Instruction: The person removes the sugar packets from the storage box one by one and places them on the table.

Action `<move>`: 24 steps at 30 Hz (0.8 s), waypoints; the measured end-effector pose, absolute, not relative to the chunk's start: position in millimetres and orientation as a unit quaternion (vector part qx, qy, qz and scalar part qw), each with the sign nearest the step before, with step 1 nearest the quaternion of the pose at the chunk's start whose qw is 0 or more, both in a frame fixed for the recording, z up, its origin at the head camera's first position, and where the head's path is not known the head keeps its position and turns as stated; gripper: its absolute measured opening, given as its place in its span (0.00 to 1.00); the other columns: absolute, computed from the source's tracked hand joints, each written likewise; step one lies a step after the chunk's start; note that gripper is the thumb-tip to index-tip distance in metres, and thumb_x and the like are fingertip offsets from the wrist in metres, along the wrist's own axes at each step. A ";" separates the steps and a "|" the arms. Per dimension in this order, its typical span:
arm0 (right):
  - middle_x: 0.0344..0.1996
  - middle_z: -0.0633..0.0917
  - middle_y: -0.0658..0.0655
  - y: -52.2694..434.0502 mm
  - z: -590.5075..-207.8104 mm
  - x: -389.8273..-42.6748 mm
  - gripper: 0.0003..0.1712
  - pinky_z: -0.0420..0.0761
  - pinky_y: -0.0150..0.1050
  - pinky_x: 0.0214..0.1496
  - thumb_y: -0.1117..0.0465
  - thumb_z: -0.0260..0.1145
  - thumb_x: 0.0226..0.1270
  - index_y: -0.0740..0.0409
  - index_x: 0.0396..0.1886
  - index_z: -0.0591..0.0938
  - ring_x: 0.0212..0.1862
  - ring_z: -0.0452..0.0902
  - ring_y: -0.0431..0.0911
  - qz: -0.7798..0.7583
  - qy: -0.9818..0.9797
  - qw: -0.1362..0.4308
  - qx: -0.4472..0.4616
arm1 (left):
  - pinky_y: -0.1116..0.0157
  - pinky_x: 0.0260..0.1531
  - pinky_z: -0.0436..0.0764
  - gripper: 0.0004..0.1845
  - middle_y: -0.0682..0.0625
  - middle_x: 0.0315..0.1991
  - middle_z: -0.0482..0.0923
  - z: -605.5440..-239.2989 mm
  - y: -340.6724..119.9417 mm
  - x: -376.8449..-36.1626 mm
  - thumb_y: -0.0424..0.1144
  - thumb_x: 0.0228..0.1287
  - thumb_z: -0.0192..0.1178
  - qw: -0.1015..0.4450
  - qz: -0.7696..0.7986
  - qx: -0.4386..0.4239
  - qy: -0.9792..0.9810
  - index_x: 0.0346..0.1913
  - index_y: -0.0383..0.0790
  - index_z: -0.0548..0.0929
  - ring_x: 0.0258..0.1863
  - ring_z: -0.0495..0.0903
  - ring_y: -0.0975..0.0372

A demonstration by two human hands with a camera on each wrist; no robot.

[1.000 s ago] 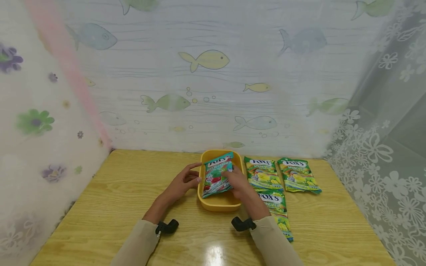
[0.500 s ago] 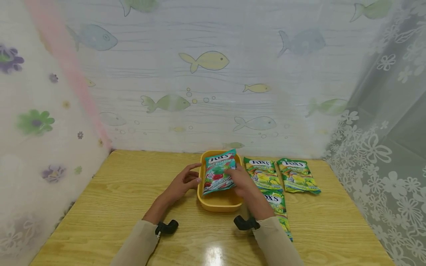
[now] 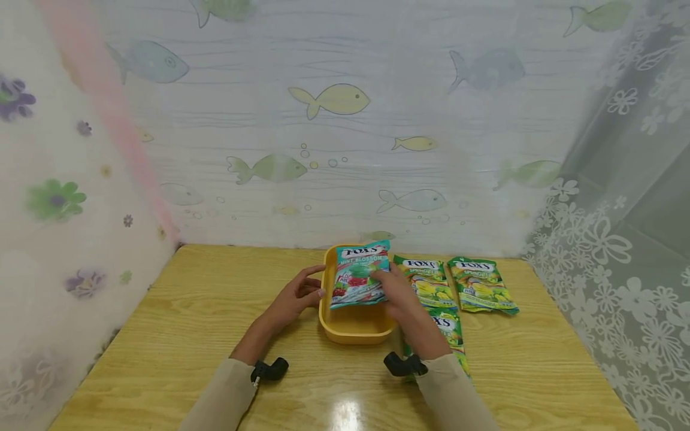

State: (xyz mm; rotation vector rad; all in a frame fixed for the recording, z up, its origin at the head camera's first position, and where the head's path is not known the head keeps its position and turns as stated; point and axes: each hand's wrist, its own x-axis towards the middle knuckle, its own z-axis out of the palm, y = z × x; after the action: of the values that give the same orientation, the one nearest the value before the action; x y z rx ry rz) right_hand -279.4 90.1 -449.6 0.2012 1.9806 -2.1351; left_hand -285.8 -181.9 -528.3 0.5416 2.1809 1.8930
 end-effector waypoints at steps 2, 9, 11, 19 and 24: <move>0.60 0.81 0.68 92.6 -447.8 -278.2 0.34 0.84 0.36 0.48 0.61 0.57 0.83 0.65 0.82 0.60 0.50 0.83 0.49 -0.729 0.672 0.110 0.064 | 0.55 0.55 0.87 0.32 0.37 0.67 0.71 -528.5 -181.9 -285.6 0.44 0.82 0.61 0.100 0.641 0.183 0.738 0.83 0.57 0.64 0.65 0.78 0.47; 0.63 0.79 0.69 103.1 -444.6 -273.8 0.33 0.85 0.37 0.49 0.63 0.56 0.84 0.65 0.82 0.59 0.52 0.83 0.49 -0.740 0.659 0.124 0.045 | 0.56 0.56 0.87 0.34 0.37 0.68 0.72 -529.4 -181.2 -285.0 0.45 0.81 0.62 0.097 0.633 0.182 0.746 0.83 0.55 0.63 0.65 0.78 0.47; 0.64 0.78 0.69 106.0 -443.3 -272.4 0.33 0.85 0.37 0.51 0.62 0.56 0.84 0.65 0.82 0.59 0.53 0.82 0.49 -0.742 0.657 0.130 0.043 | 0.55 0.56 0.87 0.34 0.37 0.68 0.72 -529.3 -181.1 -284.8 0.45 0.81 0.62 0.095 0.631 0.184 0.747 0.83 0.56 0.63 0.64 0.78 0.47; 0.62 0.79 0.65 114.1 -439.1 -268.7 0.33 0.85 0.37 0.52 0.58 0.54 0.87 0.62 0.83 0.59 0.52 0.82 0.47 -0.746 0.650 0.142 0.039 | 0.55 0.56 0.87 0.33 0.37 0.68 0.72 -529.3 -181.8 -284.8 0.45 0.82 0.60 0.094 0.629 0.188 0.749 0.83 0.57 0.63 0.65 0.78 0.47; 0.55 0.83 0.59 117.9 -437.7 -265.1 0.31 0.86 0.39 0.50 0.52 0.53 0.89 0.61 0.81 0.63 0.48 0.84 0.44 -0.738 0.658 0.147 0.031 | 0.56 0.56 0.87 0.33 0.38 0.68 0.73 -530.1 -181.7 -284.9 0.45 0.82 0.61 0.093 0.624 0.182 0.754 0.83 0.57 0.63 0.65 0.78 0.47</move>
State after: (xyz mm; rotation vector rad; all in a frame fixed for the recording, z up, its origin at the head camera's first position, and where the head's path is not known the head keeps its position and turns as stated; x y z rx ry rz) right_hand -265.1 117.9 -437.7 0.0904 1.8933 -2.1240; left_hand -284.9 -181.7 -530.1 0.5414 2.2383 1.8514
